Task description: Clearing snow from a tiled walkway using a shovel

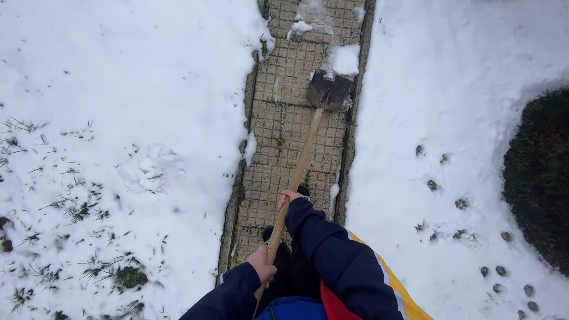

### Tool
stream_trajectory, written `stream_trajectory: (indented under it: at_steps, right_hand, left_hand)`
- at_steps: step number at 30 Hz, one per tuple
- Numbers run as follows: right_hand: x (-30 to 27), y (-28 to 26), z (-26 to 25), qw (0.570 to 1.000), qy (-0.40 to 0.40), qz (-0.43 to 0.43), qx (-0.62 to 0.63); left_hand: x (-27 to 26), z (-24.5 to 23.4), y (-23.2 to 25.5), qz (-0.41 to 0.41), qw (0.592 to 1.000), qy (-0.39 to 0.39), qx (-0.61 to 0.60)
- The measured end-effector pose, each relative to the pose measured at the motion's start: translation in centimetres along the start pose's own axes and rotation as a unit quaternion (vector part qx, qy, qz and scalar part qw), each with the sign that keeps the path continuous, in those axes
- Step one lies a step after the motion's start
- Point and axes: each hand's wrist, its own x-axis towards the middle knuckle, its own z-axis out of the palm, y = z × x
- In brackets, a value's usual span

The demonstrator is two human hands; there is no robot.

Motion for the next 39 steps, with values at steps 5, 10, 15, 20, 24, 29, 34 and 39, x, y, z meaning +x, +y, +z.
stream_trajectory:
  at_steps: [5,10,15,20,24,29,34,39]
  right_hand:
    - [-4.9,-1.9,3.2,0.993,0.036,-0.110,-0.012]
    - [-5.9,-1.8,4.5,0.990,0.063,-0.120,-0.029]
    - [-4.1,-0.6,3.0,0.987,0.066,-0.142,-0.023]
    - [-5.7,-0.9,3.8,0.978,0.116,-0.164,-0.062]
    - [-3.0,-4.0,2.1,0.989,0.057,-0.133,-0.016]
    - [-4.6,-4.8,3.2,0.990,0.061,-0.130,-0.004]
    - [-4.3,-4.3,3.5,0.981,0.115,-0.149,-0.044]
    - [-4.7,-4.4,4.0,0.977,0.130,-0.154,-0.074]
  left_hand:
    - [1.8,0.4,0.4,0.067,0.977,-0.065,-0.190]
    - [0.9,0.1,1.1,0.089,0.968,-0.051,-0.230]
    - [1.7,0.9,-0.2,0.071,0.960,-0.056,-0.267]
    - [2.8,1.3,-0.9,0.069,0.939,-0.089,-0.324]
    - [4.4,1.5,1.8,0.093,0.957,-0.059,-0.267]
    - [3.9,1.2,3.2,0.096,0.963,-0.055,-0.246]
    - [4.8,1.3,1.7,0.103,0.937,-0.086,-0.322]
    - [4.7,1.2,1.4,0.114,0.923,-0.109,-0.351]
